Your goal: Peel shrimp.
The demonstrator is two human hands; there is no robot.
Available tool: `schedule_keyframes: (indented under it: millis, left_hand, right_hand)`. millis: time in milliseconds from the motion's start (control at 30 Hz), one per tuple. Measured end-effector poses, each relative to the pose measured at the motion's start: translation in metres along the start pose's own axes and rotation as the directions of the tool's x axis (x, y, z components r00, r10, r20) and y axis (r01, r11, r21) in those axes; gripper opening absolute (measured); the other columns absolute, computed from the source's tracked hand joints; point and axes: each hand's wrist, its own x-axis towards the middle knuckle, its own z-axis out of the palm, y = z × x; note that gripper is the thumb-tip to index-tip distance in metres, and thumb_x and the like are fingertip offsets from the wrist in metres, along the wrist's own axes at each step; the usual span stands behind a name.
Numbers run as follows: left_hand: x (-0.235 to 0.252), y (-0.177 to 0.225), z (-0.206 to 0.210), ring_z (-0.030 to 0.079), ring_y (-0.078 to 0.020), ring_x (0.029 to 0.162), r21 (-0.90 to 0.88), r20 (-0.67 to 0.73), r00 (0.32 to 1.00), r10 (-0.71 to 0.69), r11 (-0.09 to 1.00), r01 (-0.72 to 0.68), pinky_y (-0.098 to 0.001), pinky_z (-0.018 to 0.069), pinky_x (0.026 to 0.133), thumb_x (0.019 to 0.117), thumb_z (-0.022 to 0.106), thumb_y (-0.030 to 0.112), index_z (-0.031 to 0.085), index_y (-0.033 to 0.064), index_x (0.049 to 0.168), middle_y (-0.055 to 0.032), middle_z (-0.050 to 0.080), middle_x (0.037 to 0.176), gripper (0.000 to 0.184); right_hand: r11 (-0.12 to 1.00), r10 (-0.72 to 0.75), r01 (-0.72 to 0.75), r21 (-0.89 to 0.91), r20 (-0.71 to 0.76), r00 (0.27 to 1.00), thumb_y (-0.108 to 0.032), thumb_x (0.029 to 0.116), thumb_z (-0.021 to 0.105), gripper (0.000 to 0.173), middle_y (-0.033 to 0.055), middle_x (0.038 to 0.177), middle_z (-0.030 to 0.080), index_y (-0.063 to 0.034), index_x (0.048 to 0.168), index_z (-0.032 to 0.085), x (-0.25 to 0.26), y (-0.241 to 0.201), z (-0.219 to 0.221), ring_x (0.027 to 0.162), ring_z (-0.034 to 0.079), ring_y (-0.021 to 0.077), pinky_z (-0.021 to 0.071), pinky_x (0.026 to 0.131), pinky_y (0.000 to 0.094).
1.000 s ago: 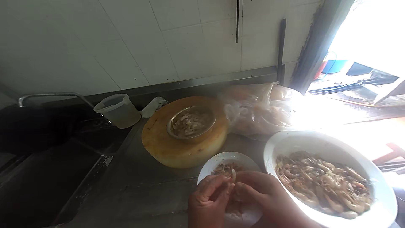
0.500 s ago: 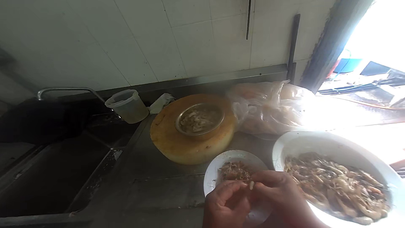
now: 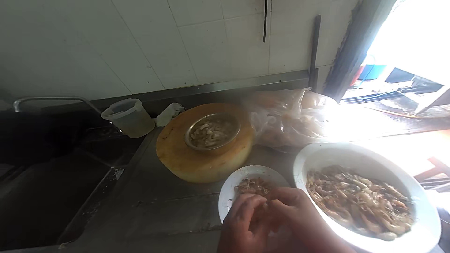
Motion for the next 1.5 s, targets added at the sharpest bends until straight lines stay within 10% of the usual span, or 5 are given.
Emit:
schedule_keyframes:
  millis: [300,433,700,900,1500]
  left_hand:
    - [0.014,0.001,-0.026,0.073,-0.0261,0.086,-0.614,0.274,0.781,-0.561,0.524,0.591,-0.0400,0.0624,0.080,0.1064,0.050,0.015,0.071,-0.0050,0.109,-0.0181,0.073,0.100,0.029]
    - [0.022,0.002,-0.037,0.071,-0.0228,0.080,-0.686,0.351,0.681,-0.642,0.318,0.654,-0.0363,0.0610,0.076,0.1073,0.050,0.019,0.070,-0.0056,0.104,-0.0175,0.072,0.093,0.032]
    - [0.074,0.004,-0.069,0.061,-0.0132,0.065,-0.410,-0.051,0.870,-0.491,0.805,0.430,-0.0290,0.0537,0.061,0.0995,0.064,0.021,0.076,0.0046,0.104,-0.0042,0.066,0.077,0.021]
    - [0.155,0.006,-0.111,0.069,-0.0331,0.090,0.404,-0.095,0.939,-0.332,0.849,0.341,-0.0596,0.0557,0.080,0.0975,0.071,0.038,0.040,0.0101,0.157,-0.0161,0.071,0.107,0.072]
    - [0.037,0.002,-0.015,0.069,-0.0062,0.079,0.001,0.268,0.945,-0.189,0.981,0.196,-0.0252,0.0604,0.072,0.1012,0.064,0.026,0.070,0.0085,0.128,-0.0038,0.074,0.104,0.033]
  right_hand:
    - [0.983,-0.149,0.129,-0.133,-0.152,0.977,-0.017,0.0943,0.059,0.018,0.0015,0.076,0.070,-0.0118,0.092,0.076,-0.002,0.004,-0.009,0.059,0.067,0.0152,0.0604,0.051,0.0344]
    - [0.580,-0.391,0.186,-0.793,-0.072,0.917,-0.037,0.1010,0.052,0.031,-0.0050,0.087,0.069,-0.0203,0.088,0.075,0.002,0.017,0.000,0.083,0.067,0.0085,0.0577,0.068,0.0320]
    - [0.411,-0.420,0.303,-0.860,0.116,0.900,-0.012,0.0939,0.063,0.024,0.0051,0.112,0.073,-0.0151,0.115,0.075,0.003,0.020,0.006,0.112,0.068,0.0240,0.0586,0.093,0.0391]
    - [0.425,-0.366,0.288,-0.858,0.129,0.922,-0.024,0.1001,0.060,0.022,0.0080,0.107,0.070,-0.0143,0.112,0.075,-0.006,0.001,-0.005,0.107,0.067,0.0242,0.0596,0.086,0.0384]
    - [0.281,0.401,-0.116,-0.953,0.007,0.916,-0.024,0.0955,0.068,0.016,0.0031,0.101,0.072,-0.0177,0.109,0.076,0.002,-0.052,-0.156,0.093,0.068,0.0219,0.0566,0.085,0.0520]
